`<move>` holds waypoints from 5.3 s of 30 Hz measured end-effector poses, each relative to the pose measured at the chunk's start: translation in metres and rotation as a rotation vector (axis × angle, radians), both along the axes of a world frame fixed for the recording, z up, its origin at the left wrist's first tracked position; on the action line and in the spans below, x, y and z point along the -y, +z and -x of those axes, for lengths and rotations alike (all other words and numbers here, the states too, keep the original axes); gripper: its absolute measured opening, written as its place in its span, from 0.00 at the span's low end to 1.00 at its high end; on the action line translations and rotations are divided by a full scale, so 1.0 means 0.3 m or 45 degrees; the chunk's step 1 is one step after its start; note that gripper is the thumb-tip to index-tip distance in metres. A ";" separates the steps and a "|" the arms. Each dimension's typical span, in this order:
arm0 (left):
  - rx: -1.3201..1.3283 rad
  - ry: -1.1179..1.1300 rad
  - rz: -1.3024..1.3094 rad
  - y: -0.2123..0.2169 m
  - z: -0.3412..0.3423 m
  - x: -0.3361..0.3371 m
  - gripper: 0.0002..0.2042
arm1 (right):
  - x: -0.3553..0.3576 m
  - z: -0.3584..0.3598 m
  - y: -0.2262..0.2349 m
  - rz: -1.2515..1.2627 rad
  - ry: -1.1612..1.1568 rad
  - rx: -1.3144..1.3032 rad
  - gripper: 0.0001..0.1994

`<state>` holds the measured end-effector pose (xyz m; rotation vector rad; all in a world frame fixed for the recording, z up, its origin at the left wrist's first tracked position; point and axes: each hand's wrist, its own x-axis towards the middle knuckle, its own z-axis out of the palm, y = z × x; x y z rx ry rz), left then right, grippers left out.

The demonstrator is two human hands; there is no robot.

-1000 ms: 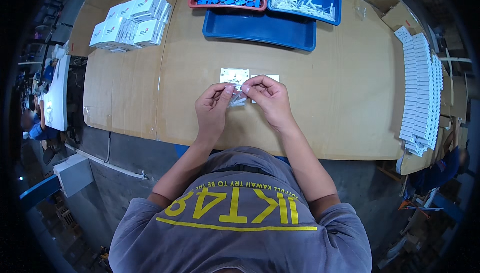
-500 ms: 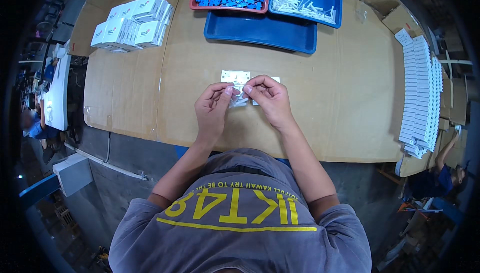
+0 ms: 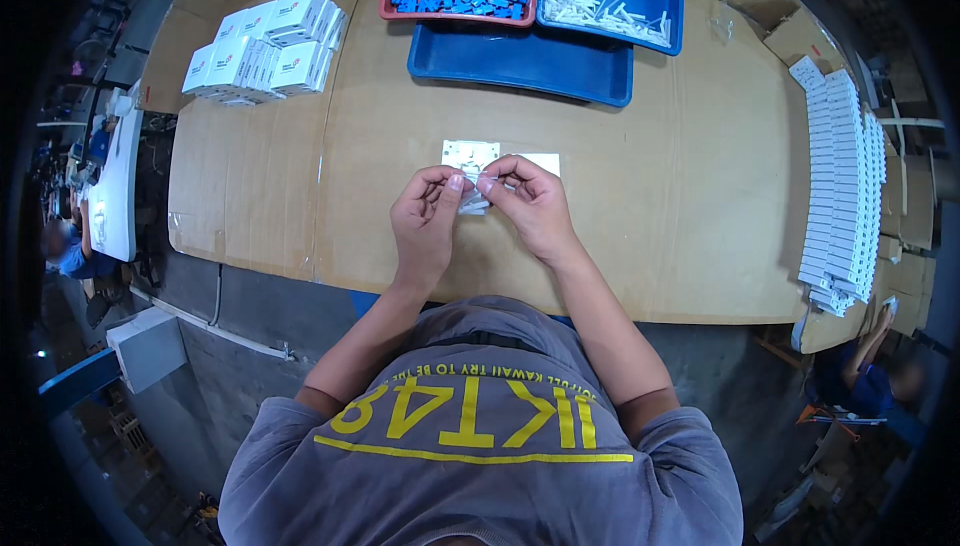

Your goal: The person picks up a small bag of screws and a white base, then empties the screws onto the base. They retrieve blue components from a tray, insert them into the base, snap a white cover over the assembly, and place the completed unit onto a stack.

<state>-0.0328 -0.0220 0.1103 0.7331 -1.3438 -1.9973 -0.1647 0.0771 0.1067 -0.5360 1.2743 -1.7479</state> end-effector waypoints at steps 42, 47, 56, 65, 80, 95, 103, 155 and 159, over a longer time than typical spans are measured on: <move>-0.111 -0.168 -0.050 -0.004 -0.009 0.008 0.07 | -0.014 0.019 0.002 0.129 0.068 -0.069 0.04; -0.144 -0.186 -0.259 0.002 0.000 0.016 0.06 | -0.020 0.037 0.016 0.042 0.067 -0.065 0.02; -0.027 -0.420 -0.331 -0.019 -0.013 0.059 0.09 | -0.056 0.066 -0.004 0.042 0.092 -0.024 0.02; 0.144 -0.549 -0.816 -0.056 -0.022 0.047 0.16 | -0.111 0.125 0.040 -0.126 0.256 -0.154 0.05; 0.091 -0.378 -0.724 -0.094 -0.030 0.036 0.12 | -0.079 0.097 0.041 -0.213 0.215 -0.194 0.10; 0.088 -0.275 -0.210 -0.083 -0.013 0.010 0.05 | -0.034 0.043 0.027 -0.197 0.117 -0.190 0.16; 0.038 -0.174 -0.285 -0.099 -0.011 0.014 0.09 | -0.028 0.047 -0.004 -0.339 0.192 -0.320 0.13; 0.063 -0.303 -0.452 -0.061 -0.015 0.066 0.19 | -0.031 0.045 -0.011 -0.126 0.093 -0.045 0.13; 0.100 -0.408 -0.414 -0.084 -0.024 0.075 0.21 | -0.039 0.050 -0.025 -0.128 0.143 -0.148 0.14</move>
